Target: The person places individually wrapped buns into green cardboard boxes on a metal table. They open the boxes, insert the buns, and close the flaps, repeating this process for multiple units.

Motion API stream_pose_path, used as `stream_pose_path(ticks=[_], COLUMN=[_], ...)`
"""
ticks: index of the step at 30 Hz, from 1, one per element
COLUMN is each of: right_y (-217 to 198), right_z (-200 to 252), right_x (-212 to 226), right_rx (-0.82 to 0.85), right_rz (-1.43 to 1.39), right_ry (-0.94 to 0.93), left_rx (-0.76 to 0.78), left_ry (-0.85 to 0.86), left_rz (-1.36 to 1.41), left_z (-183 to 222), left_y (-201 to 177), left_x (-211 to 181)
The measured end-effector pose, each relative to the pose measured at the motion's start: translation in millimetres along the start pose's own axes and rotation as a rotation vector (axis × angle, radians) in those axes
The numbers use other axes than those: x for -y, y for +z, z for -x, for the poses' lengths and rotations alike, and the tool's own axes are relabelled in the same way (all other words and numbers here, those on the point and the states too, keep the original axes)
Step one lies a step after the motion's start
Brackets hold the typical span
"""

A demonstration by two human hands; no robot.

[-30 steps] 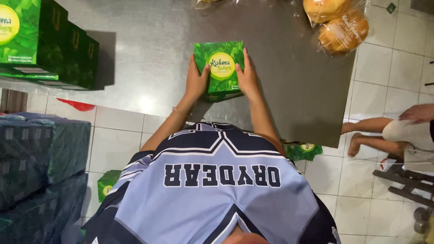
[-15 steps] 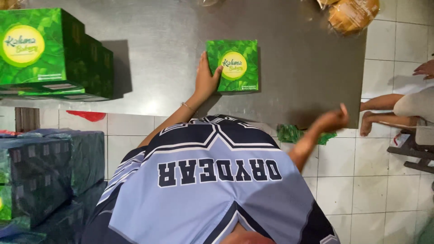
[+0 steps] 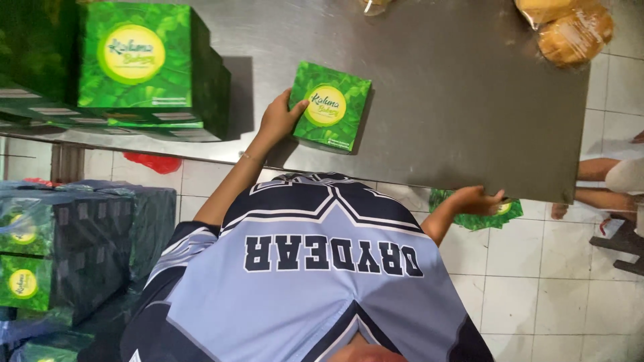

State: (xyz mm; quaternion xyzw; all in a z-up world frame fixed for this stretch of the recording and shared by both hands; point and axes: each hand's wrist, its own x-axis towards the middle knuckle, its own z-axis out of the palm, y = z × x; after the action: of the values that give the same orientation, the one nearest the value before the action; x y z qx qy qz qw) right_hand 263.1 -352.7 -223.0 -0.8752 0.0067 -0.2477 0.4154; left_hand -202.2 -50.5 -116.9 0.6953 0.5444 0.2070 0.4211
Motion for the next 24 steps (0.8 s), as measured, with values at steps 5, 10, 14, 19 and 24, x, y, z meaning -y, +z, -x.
stream_pose_path(ticks=[5, 10, 14, 19, 24], right_y=[30, -22, -66, -131, -128], right_z=[131, 259, 251, 226, 262], right_x=[88, 204, 268, 368, 428], right_rx=[0.542, 1.496, 1.421, 1.428, 1.549], right_rz=[-0.52, -0.333, -0.882, -1.235, -1.271], right_ry=[-0.44, -0.43, -0.168, -0.037, -0.544], left_rx=[-0.085, -0.159, -0.014, 0.062, -0.237], left_ry=[0.014, 0.01, 0.229, 0.461, 0.426], left_rz=[-0.005, 0.054, 0.185, 0.145, 0.092], left_z=[19, 21, 41, 86, 118], left_y=[-23, 6, -34, -160, -267], left_x=[37, 86, 32, -76, -93])
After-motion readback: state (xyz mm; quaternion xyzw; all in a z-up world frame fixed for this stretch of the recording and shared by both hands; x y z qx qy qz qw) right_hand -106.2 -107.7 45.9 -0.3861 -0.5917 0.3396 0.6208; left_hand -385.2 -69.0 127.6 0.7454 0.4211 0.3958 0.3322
